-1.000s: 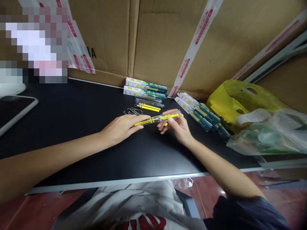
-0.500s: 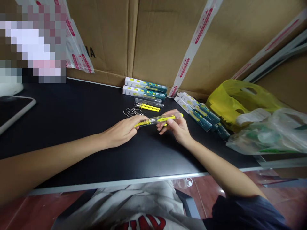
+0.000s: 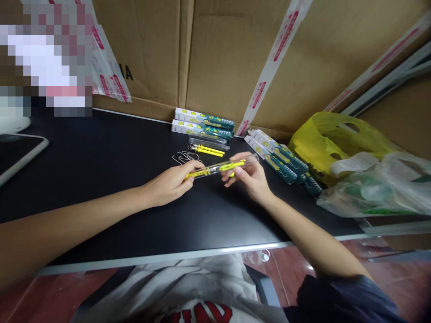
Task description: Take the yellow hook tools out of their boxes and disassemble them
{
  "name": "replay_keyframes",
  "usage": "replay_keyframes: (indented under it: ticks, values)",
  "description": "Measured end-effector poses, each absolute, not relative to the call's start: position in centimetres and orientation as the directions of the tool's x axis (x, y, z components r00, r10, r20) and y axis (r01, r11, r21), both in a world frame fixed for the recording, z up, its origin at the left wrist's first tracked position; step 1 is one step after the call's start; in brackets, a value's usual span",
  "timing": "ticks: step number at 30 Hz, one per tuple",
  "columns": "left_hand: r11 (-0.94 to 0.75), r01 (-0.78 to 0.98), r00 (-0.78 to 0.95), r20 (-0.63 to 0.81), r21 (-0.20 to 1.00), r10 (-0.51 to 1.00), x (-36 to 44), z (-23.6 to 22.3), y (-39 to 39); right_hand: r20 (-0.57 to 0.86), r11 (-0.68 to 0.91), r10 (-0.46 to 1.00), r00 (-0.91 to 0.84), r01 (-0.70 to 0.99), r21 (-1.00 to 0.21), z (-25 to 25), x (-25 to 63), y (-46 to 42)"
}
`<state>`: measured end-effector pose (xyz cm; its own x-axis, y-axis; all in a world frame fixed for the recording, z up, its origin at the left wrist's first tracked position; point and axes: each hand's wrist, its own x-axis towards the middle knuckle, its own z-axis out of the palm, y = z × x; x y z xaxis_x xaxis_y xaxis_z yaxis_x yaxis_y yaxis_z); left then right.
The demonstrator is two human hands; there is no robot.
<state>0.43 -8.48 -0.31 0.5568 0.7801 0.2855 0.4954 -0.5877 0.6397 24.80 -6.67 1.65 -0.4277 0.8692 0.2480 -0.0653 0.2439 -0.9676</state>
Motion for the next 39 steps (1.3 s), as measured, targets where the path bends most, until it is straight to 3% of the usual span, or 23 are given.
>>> replay_keyframes:
  ticks: [12,17,21,25,29,33,39]
  values:
    - [-0.588,0.486,0.512,0.335,0.646,0.791,0.3,-0.6,-8.3,0.429,0.44,0.89,-0.153,0.049,-0.897,4.1,27.2,-5.4]
    - [-0.579,0.483,0.505,0.331,0.657,0.797,0.3,-0.5,-8.4,0.498,0.498,0.867,-0.026,-0.015,-0.867,6.0,27.7,-5.2]
    - [-0.575,0.452,0.507,0.334,0.682,0.794,0.3,-0.5,-8.5,0.576,0.576,0.817,-0.016,0.053,-0.816,7.5,27.4,-4.3]
    - [-0.583,0.435,0.502,0.353,0.686,0.79,0.4,-0.5,-8.4,0.631,0.676,0.731,-0.258,0.4,-0.619,7.9,25.8,-1.5]
    - [-0.595,0.43,0.5,0.37,0.679,0.783,0.4,-0.5,-8.4,0.496,0.741,0.658,-0.567,0.606,-0.29,6.9,23.3,2.1]
    - [-0.603,0.439,0.503,0.375,0.666,0.779,0.5,-0.6,-8.3,0.341,0.669,0.707,-0.619,0.742,-0.038,5.0,20.9,5.1]
    - [-0.618,0.451,0.508,0.384,0.644,0.771,0.5,-0.6,-8.2,0.226,0.633,0.737,-0.637,0.768,0.098,3.3,18.7,6.6]
